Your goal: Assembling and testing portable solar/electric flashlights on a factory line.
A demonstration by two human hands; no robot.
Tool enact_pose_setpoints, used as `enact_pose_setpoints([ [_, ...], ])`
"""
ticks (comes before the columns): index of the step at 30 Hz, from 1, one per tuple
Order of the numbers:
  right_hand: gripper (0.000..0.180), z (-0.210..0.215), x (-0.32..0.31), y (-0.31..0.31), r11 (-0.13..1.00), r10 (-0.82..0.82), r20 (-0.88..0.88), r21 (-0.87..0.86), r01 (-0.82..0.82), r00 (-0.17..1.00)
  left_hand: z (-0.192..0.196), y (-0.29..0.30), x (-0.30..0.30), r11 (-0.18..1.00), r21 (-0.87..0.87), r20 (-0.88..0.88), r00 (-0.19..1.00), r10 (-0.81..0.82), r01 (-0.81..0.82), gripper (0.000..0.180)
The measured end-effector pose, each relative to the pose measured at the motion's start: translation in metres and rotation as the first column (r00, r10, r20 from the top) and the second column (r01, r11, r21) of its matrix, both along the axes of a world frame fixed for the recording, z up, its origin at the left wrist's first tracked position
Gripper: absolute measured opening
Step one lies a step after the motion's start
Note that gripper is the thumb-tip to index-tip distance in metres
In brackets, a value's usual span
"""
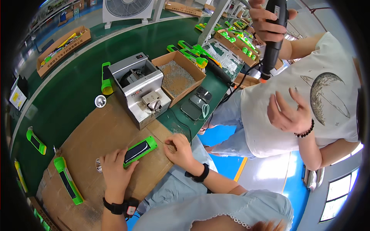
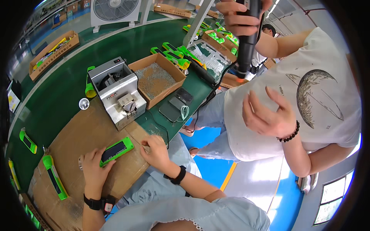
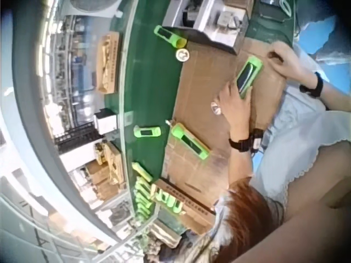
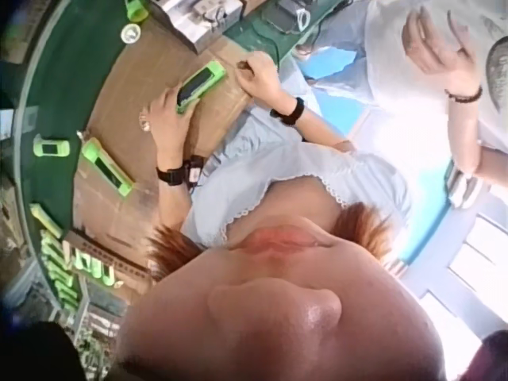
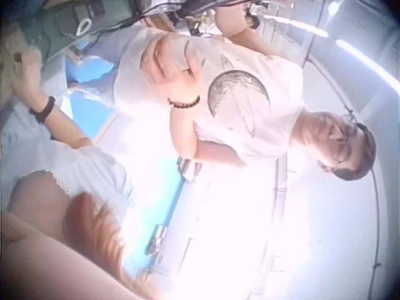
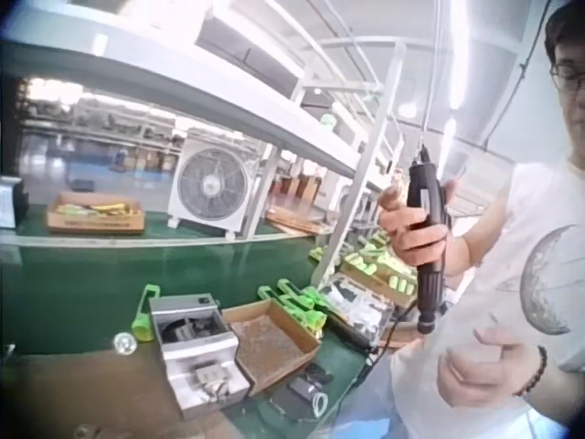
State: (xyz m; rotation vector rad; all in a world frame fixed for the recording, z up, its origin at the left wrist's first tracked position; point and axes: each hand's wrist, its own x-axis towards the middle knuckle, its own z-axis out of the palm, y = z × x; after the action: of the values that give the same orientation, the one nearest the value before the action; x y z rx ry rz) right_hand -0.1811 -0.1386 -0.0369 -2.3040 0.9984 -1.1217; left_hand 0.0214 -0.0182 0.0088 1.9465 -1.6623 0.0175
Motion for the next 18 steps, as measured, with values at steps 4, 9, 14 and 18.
enact_pose_setpoints([
  [4,0.016,-0.006,0.004,0.005,0.990,-0.038,0.051,-0.135,0.045,0.998,-0.001,0.006,-0.004,0.999,-0.011,0.084,0.996,0.032,-0.031,0.047],
  [9,0.015,0.001,-0.002,0.004,0.996,-0.008,0.086,-0.088,0.016,0.996,0.006,0.002,-0.014,0.978,-0.116,0.202,0.960,0.193,-0.172,0.037],
  [14,0.014,0.049,0.001,-0.030,0.999,-0.032,0.343,-0.029,0.045,0.939,0.005,0.001,-0.052,0.978,-0.152,-0.028,0.988,-0.150,0.144,0.022],
  [18,0.010,0.115,0.027,-0.155,0.981,-0.149,0.366,-0.065,0.185,0.919,-0.016,-0.031,-0.129,0.688,0.099,-0.238,0.689,-0.685,0.719,0.010],
])
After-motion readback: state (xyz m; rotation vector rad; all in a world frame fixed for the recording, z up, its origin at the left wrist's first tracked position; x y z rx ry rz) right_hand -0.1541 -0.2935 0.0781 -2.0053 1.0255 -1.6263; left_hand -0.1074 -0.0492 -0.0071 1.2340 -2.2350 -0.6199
